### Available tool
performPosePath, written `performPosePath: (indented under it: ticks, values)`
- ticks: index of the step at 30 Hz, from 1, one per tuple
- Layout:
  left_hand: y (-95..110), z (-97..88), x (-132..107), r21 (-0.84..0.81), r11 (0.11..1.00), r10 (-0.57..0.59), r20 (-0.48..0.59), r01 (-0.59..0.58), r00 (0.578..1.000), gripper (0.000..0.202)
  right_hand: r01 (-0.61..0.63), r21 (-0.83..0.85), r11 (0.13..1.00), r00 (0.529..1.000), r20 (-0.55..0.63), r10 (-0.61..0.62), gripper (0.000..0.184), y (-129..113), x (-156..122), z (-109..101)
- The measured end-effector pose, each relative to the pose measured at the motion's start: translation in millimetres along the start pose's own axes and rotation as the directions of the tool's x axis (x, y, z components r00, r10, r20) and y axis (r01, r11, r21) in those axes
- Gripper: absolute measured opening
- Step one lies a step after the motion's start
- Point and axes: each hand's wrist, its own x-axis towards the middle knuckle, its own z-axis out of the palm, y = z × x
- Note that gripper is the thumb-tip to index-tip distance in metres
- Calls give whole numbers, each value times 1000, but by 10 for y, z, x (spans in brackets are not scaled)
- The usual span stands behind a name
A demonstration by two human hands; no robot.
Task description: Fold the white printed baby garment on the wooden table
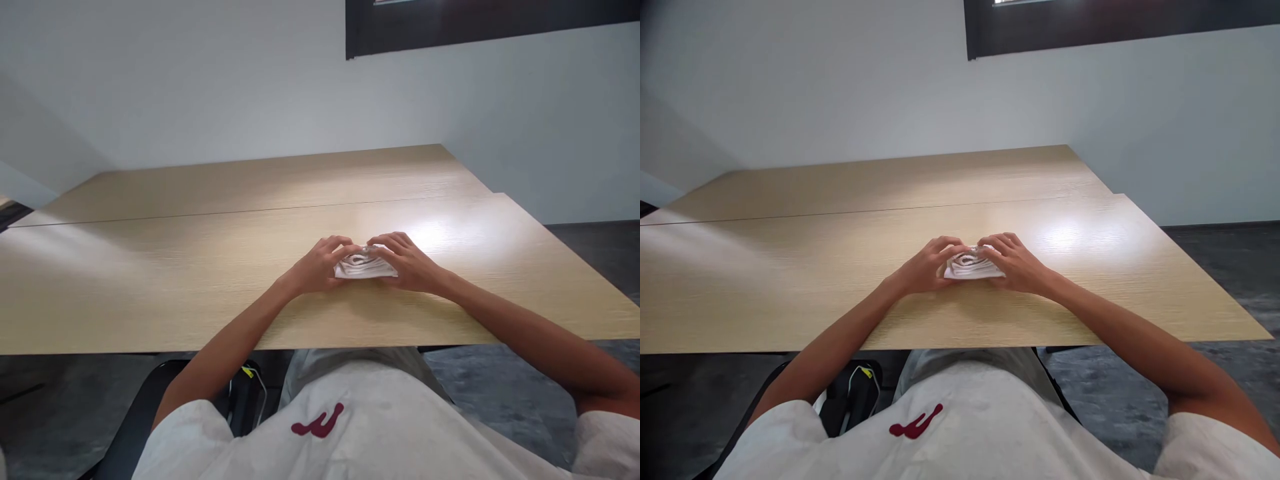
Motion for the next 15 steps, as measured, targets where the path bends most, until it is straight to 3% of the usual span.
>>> performPosePath:
  ticks: [3,6,15]
  values:
    - [-48,35,-7,-23,1000,17,107,-15,994,76,49,65,997,996,66,-53,52,5,-13,24]
    - [-58,78,-7,-52,998,41,137,-34,990,86,57,92,994,997,51,-62,52,7,-24,66]
    - [-23,117,-2,-108,994,35,104,-23,994,59,81,87,993,995,54,-86,57,9,-22,71]
